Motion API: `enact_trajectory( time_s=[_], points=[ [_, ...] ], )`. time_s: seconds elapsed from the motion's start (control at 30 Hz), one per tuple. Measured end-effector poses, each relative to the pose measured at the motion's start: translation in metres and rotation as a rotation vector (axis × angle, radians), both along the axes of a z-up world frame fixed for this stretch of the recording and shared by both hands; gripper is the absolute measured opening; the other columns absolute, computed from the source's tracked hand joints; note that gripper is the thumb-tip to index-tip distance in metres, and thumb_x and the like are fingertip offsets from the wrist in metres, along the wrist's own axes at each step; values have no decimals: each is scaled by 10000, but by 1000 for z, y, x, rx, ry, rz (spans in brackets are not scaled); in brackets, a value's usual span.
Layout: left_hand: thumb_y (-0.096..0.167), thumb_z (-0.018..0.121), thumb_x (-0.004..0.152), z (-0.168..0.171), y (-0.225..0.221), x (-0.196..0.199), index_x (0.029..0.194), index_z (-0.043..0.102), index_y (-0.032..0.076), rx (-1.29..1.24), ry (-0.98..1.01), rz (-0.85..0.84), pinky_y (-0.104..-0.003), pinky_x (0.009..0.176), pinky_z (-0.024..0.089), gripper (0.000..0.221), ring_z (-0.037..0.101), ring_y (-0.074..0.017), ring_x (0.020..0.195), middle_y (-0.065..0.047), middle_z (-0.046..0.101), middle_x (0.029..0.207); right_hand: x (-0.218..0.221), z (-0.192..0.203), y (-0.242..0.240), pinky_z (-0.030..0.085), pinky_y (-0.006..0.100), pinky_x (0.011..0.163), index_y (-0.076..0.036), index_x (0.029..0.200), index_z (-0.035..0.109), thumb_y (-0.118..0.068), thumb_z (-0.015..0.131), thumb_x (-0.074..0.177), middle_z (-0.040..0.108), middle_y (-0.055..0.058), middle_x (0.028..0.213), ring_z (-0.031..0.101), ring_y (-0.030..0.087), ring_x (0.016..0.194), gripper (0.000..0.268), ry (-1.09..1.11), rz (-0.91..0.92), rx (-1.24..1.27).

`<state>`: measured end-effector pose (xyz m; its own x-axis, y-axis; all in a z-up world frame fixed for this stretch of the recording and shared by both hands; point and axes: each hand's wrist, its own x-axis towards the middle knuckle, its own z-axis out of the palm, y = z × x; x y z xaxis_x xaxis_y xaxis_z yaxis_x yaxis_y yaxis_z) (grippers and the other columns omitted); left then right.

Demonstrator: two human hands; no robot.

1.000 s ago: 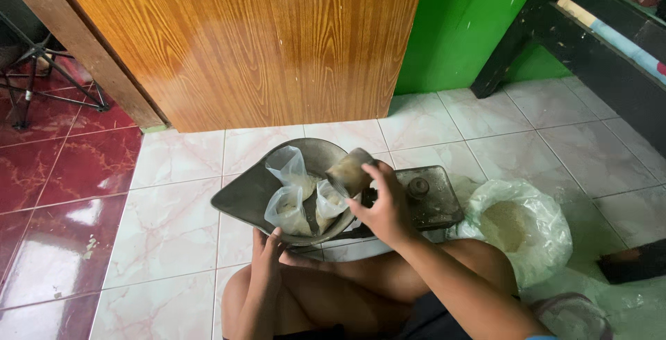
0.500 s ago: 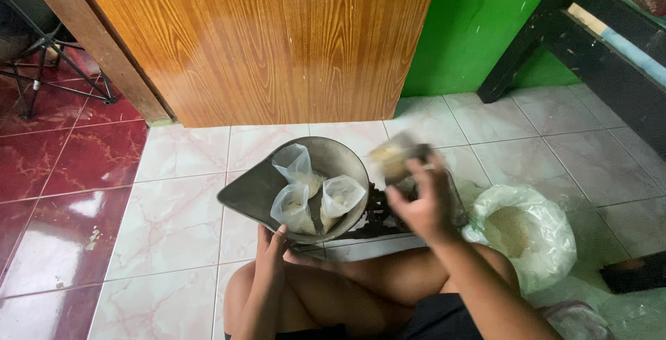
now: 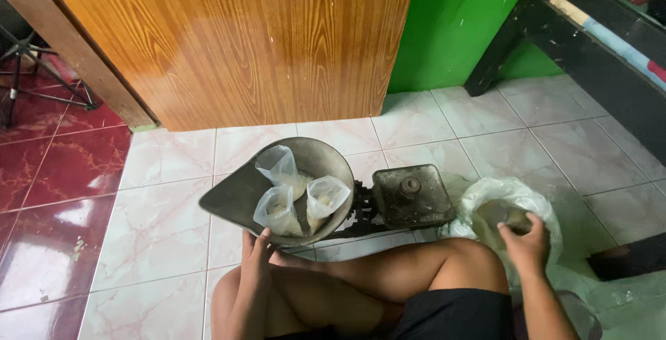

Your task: The person scoops grains from a large plastic bag using a metal cup and pours them into smaller plastic bags placed on a mechanical scale.

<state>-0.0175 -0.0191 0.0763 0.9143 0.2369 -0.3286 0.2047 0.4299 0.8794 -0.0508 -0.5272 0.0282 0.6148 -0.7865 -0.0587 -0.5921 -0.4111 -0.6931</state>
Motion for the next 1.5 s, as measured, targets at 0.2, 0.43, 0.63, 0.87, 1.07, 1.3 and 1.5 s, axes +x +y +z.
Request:
enact_trajectory(
  time_s=[0.2, 0.43, 0.63, 0.87, 1.07, 1.3, 1.5],
  points=[
    [200, 504, 878, -10, 2, 3, 1564, 363, 119, 24, -31, -22, -414, 1074, 480, 706, 513, -253, 1346, -98, 510, 1522, 8, -103, -44, 472, 625, 967, -195, 1525, 460, -427, 717, 745, 434, 253, 1478, 466, 461, 1312, 853, 192, 198, -152],
    [227, 497, 870, -5, 2, 2, 1579, 360, 159, 79, 9, -32, -402, 1081, 466, 726, 507, -228, 1370, -54, 507, 1541, 16, -114, -63, 427, 484, 1037, -114, 1521, 492, -394, 800, 722, 525, 163, 1515, 524, 384, 1333, 900, 16, 26, 113],
    [203, 496, 884, -19, 4, 5, 1561, 383, 138, 73, 14, -21, -413, 1049, 489, 690, 563, -272, 1301, -82, 535, 1508, 27, -82, -56, 604, 290, 605, -133, 1050, 638, -323, 707, 986, 662, 114, 1051, 666, 265, 880, 212, -486, -308, 479],
    [223, 513, 889, -19, 4, 4, 1575, 362, 142, 47, -45, -29, -423, 1042, 492, 707, 523, -243, 1348, -70, 514, 1545, 56, -13, 10, 536, 412, 952, -193, 1222, 457, -304, 642, 959, 546, 75, 1231, 588, 256, 1126, 341, -693, -60, 776],
    [224, 516, 890, -33, 8, 8, 1577, 354, 149, 44, -95, -48, -432, 1036, 495, 710, 515, -243, 1352, -70, 505, 1554, 107, 84, 152, 590, 515, 920, -119, 1293, 435, -122, 627, 884, 516, 156, 1166, 594, 326, 1049, 452, -712, 330, 864],
    [245, 551, 869, -25, 8, 6, 1571, 365, 144, 32, -95, -42, -438, 1016, 516, 733, 539, -255, 1329, -74, 522, 1531, 161, 118, 292, 561, 300, 748, -173, 1305, 556, -274, 751, 749, 704, 101, 1187, 652, 182, 1029, 598, -603, 702, 762],
    [224, 567, 867, -49, 13, 11, 1553, 380, 123, 16, -152, -47, -459, 1051, 509, 718, 513, -251, 1352, -98, 520, 1528, 218, 94, 347, 513, 381, 981, -67, 1365, 514, -427, 779, 766, 638, 148, 1352, 638, 280, 1200, 747, -688, 984, 63]
  ],
)
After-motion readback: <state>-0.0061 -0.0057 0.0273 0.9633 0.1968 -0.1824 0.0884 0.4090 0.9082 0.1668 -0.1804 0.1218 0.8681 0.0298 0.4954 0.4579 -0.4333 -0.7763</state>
